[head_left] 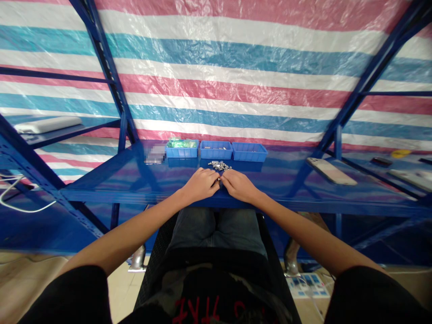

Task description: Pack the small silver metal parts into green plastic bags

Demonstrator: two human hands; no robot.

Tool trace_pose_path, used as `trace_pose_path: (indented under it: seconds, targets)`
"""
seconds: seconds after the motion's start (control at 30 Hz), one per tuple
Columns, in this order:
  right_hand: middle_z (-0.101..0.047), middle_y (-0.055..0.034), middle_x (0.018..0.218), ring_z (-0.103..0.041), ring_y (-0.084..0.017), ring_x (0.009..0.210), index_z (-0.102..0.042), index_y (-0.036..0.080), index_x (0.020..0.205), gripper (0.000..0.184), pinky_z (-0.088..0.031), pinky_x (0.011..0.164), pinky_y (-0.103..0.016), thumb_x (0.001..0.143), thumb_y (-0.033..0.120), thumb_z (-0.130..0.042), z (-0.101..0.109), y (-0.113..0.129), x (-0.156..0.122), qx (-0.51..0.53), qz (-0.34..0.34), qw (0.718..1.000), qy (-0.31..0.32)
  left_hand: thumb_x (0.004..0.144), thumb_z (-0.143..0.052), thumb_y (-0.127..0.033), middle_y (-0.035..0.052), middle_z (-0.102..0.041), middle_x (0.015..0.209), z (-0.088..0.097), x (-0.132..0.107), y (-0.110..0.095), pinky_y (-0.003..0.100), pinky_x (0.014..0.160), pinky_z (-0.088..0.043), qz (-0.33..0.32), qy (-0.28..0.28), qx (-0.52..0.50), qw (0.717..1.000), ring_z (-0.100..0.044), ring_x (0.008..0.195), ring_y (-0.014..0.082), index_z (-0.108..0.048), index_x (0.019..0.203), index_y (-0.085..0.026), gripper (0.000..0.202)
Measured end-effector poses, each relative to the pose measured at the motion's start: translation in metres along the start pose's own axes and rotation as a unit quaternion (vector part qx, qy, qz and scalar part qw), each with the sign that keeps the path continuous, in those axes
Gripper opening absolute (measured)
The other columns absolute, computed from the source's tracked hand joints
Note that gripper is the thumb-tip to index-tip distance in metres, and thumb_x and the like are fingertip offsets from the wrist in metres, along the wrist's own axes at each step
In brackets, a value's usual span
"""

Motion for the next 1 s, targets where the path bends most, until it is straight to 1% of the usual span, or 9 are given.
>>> trace_pose_path:
  seconds: [0.13,0.2,0.3,0.4,0.53,0.73,0.87,1.0]
  targets:
    - [-0.06,-0.0059,0.084,-0.056,-0.018,0.079,-0.05,0.018,0.093,0.012,-0.042,0.073,-0.029,0.091,0.023,-0.039,0.0069,-0.0025,-0.002,0.065,-0.017,0.997,-0.031,0.087,-0.041,-0.026,0.0063,-0.066,0.086,-0.0006,-0.0003,0.0044,0.033,0.072,-0.038,0.024,0.004,-0.007,1.0,-0.06,0.083,0.0201,-0.058,0.084,-0.015,0.02]
    - [-0.06,-0.0058,0.086,-0.056,-0.018,0.08,-0.049,0.018,0.097,0.011,-0.043,0.073,-0.029,0.088,0.021,-0.043,0.0077,-0.0021,-0.0026,0.087,-0.008,0.995,-0.038,0.086,-0.042,-0.026,0.0069,-0.066,0.087,-0.0014,-0.0002,0.0062,0.033,0.072,-0.038,0.032,0.009,-0.012,0.999,-0.06,0.083,0.0203,-0.059,0.086,-0.015,0.02]
    - [-0.06,-0.0064,0.087,-0.056,-0.018,0.081,-0.05,0.018,0.093,0.009,-0.042,0.074,-0.029,0.087,0.017,-0.043,0.0067,-0.0028,-0.0028,0.087,0.002,0.995,-0.043,0.087,-0.042,-0.027,0.0067,-0.066,0.087,-0.0023,0.0002,0.0062,0.033,0.073,-0.039,0.028,0.013,-0.019,0.999,-0.06,0.083,0.02,-0.06,0.086,-0.015,0.021]
    - [-0.06,-0.0069,0.087,-0.056,-0.018,0.081,-0.05,0.018,0.09,0.009,-0.042,0.074,-0.029,0.088,0.018,-0.041,0.0061,-0.0044,-0.0025,0.082,-0.003,0.996,-0.046,0.088,-0.04,-0.027,0.0067,-0.066,0.087,-0.0031,0.0006,0.0051,0.033,0.075,-0.039,0.02,0.014,-0.023,0.999,-0.059,0.083,0.0195,-0.06,0.085,-0.015,0.023]
    - [-0.059,-0.0063,0.085,-0.056,-0.018,0.078,-0.048,0.019,0.09,0.009,-0.042,0.072,-0.028,0.089,0.018,-0.04,0.0066,-0.004,-0.0027,0.088,-0.01,0.995,-0.035,0.089,-0.039,-0.027,0.0063,-0.065,0.085,-0.0028,0.0008,0.0023,0.032,0.075,-0.039,0.004,0.015,-0.027,1.0,-0.059,0.084,0.0194,-0.059,0.084,-0.015,0.024]
    - [-0.058,-0.0057,0.085,-0.055,-0.017,0.077,-0.045,0.019,0.092,0.008,-0.041,0.071,-0.028,0.089,0.018,-0.039,0.0063,-0.0006,-0.0031,0.124,-0.002,0.992,-0.011,0.09,-0.037,-0.027,0.0066,-0.065,0.086,-0.0003,0.0002,-0.0032,0.033,0.075,-0.038,-0.021,0.017,-0.024,0.999,-0.059,0.085,0.0193,-0.059,0.087,-0.015,0.026]
    - [-0.057,-0.005,0.083,-0.055,-0.017,0.075,-0.045,0.019,0.089,0.008,-0.04,0.07,-0.028,0.09,0.02,-0.037,0.0071,-0.0012,-0.0025,0.094,-0.014,0.995,-0.013,0.091,-0.036,-0.028,0.0067,-0.065,0.086,-0.0001,-0.0003,-0.0006,0.033,0.076,-0.038,-0.004,0.012,-0.03,0.999,-0.059,0.086,0.0197,-0.056,0.087,-0.015,0.024]
    - [-0.056,-0.0046,0.079,-0.053,-0.017,0.073,-0.044,0.019,0.084,0.014,-0.039,0.069,-0.028,0.092,0.022,-0.034,0.0069,-0.0052,-0.0018,0.057,-0.036,0.998,-0.018,0.09,-0.04,-0.03,0.0061,-0.065,0.09,0.0047,-0.0017,0.0045,0.032,0.074,-0.037,0.025,-0.021,-0.047,0.998,-0.059,0.086,0.0196,-0.053,0.096,-0.016,0.02]
Point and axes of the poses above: each hand's wrist, its own x-axis towards the middle knuckle, its own z-axis out of the back of the hand, y = z × x, the point moved 8 cm from there along x, towards the middle knuckle
